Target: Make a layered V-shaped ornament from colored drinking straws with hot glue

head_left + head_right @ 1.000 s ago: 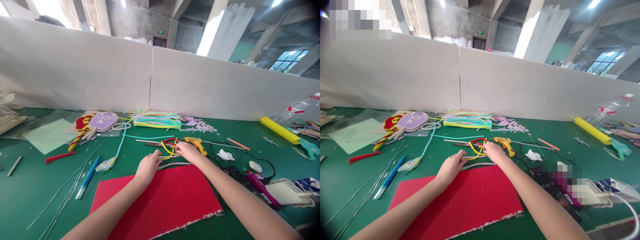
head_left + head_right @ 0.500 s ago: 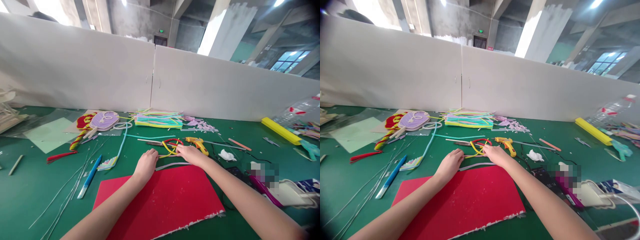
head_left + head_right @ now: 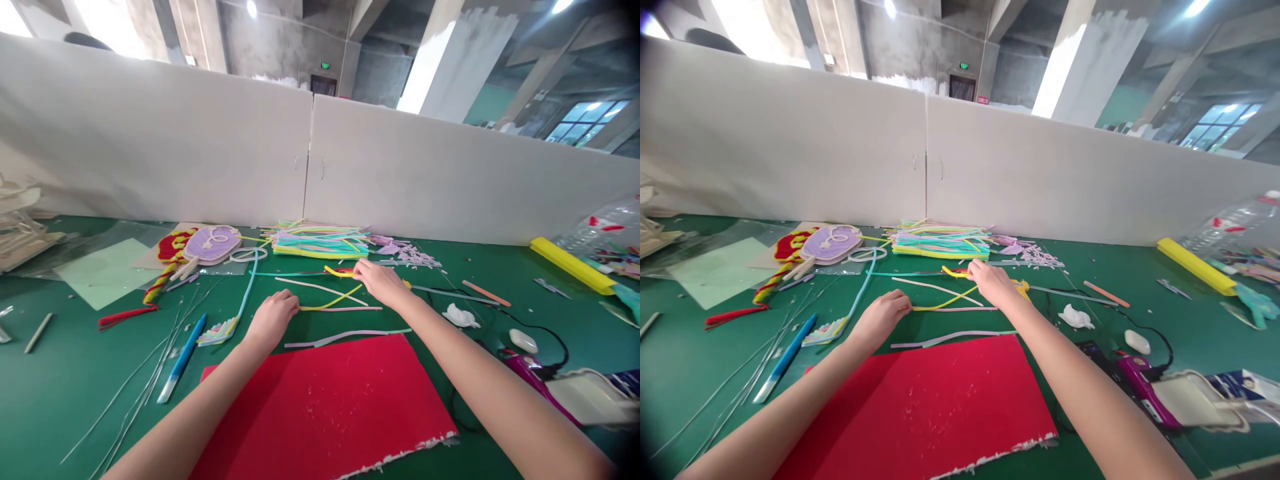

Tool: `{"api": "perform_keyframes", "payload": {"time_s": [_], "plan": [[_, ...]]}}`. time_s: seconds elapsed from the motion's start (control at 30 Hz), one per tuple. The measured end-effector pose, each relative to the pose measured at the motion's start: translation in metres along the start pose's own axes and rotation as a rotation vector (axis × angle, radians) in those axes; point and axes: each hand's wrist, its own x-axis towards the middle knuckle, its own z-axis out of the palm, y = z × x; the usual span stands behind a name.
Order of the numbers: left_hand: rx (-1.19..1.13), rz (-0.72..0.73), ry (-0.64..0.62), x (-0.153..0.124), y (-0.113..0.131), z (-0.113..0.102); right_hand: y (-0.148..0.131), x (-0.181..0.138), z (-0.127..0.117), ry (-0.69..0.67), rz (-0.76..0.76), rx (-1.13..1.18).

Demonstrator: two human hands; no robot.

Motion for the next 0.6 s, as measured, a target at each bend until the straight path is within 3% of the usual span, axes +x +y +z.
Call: {"api": "perform_keyframes", "payload": {"time_s": [0.43, 0.6], "plan": [[-0.012, -0.044, 0.007, 0.003, -0.026, -0.006, 0.004, 0.019, 0.044, -0.088, 0.043, 0.0], [0.264, -0.226, 0.184, 0.002, -0.024, -0.008, -0.011, 0.017, 0.037, -0.074, 0.028, 0.019]]}}
